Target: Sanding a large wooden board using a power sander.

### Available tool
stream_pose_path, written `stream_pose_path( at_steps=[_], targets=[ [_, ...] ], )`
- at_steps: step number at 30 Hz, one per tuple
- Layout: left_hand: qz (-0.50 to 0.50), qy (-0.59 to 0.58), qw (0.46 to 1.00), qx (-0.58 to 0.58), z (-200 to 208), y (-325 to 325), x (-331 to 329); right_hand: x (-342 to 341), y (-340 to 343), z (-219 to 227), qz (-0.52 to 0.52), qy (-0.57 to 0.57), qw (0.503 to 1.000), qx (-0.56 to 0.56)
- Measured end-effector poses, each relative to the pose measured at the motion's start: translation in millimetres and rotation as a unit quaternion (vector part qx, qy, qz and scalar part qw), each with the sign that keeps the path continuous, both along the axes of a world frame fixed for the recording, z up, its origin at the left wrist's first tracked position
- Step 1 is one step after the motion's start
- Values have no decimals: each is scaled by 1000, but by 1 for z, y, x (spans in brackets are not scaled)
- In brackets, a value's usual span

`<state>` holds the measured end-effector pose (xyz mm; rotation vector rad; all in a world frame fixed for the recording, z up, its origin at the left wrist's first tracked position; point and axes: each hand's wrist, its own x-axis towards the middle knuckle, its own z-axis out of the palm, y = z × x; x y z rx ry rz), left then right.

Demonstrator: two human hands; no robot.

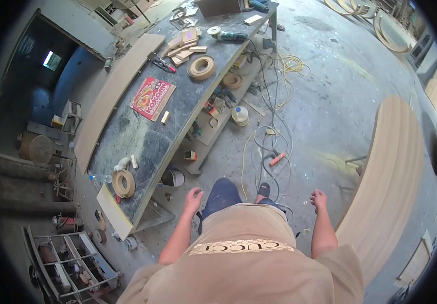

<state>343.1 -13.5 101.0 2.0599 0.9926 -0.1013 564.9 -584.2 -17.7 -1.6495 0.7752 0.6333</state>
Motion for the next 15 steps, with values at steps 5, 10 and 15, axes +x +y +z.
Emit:
stream_pose_path(
  at_steps=[5, 10, 15],
  targets=[
    [-70, -68, 995, -3, 59, 30, 151, 11, 40, -24, -31, -1, 1000, 2],
    [-155, -113, 981, 25, 101, 93, 318, -29, 100, -41, -26, 76, 997, 9],
    [-256, -140, 951, 106, 139, 176, 522, -52, 138, -22, -47, 133, 990, 9]
  ],
)
